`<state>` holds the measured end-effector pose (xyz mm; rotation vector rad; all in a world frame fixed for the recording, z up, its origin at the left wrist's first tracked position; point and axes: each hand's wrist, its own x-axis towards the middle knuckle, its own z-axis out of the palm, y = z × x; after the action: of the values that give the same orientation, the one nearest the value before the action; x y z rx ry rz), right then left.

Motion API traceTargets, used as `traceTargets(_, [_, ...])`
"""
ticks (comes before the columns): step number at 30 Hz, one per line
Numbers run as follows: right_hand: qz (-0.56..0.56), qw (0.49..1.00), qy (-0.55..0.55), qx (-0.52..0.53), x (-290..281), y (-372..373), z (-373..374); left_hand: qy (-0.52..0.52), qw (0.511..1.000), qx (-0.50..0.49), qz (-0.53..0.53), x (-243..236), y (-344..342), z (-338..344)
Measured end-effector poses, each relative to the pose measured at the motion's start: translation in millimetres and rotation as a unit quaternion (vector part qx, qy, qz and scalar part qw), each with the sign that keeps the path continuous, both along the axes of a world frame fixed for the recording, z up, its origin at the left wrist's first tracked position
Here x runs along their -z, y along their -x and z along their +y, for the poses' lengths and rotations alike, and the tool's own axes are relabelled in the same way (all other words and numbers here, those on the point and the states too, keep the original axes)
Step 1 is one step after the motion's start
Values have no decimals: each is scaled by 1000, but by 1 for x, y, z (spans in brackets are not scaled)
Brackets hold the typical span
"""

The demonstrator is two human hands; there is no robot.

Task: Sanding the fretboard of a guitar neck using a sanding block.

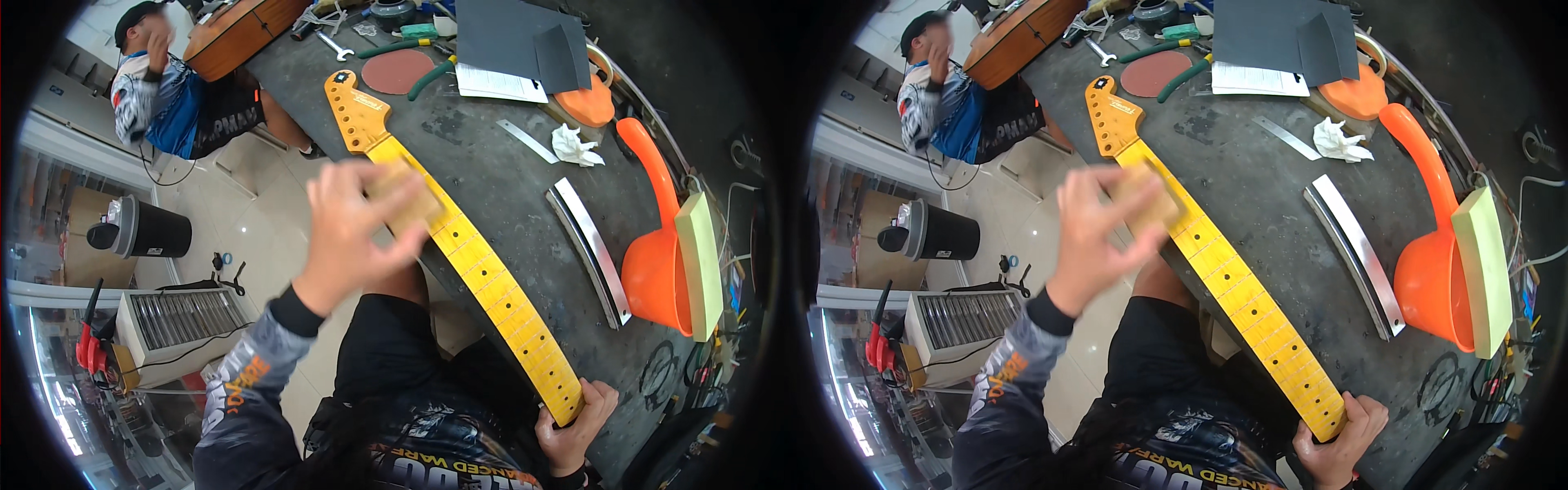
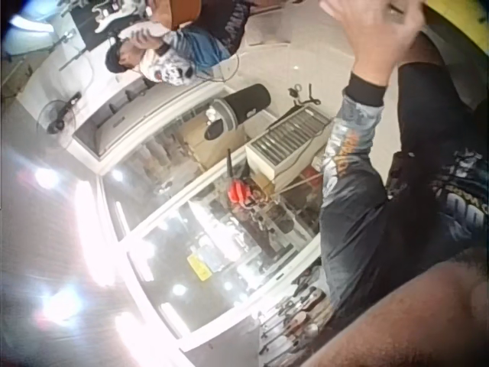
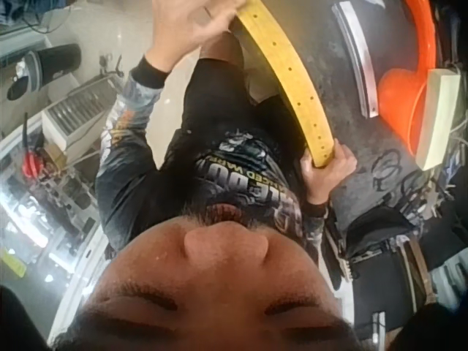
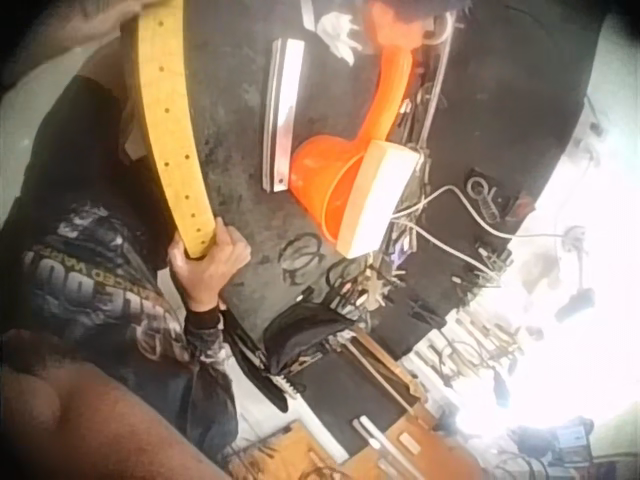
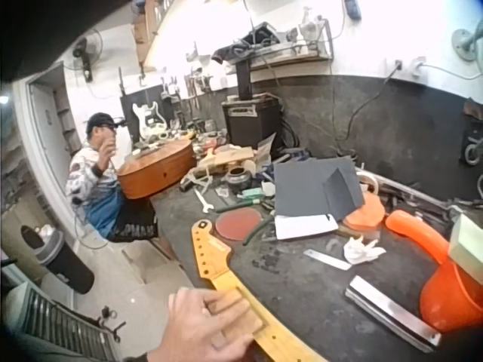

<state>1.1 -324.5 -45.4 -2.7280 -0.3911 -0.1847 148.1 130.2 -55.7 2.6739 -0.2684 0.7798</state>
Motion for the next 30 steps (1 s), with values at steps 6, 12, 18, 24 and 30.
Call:
traceTargets(6, [2, 1000, -3, 11, -2, 1, 1, -29, 998, -41, -26, 1, -14, 25])
traceTargets(12, [2, 1000, -6, 18, 4, 7, -3, 35, 990, 127, 42, -12, 33, -42])
traceTargets(18, [8, 1000, -7, 19, 4, 6, -1, -19, 999, -32, -23, 0, -14, 19])
traceTargets(24, [1, 1000, 2, 23, 3, 9, -2, -22, 1000, 11, -2, 2, -1, 13])
traceTargets(30, [5, 1000, -8, 20, 2, 6, -1, 30, 998, 51, 2, 1, 6, 1])
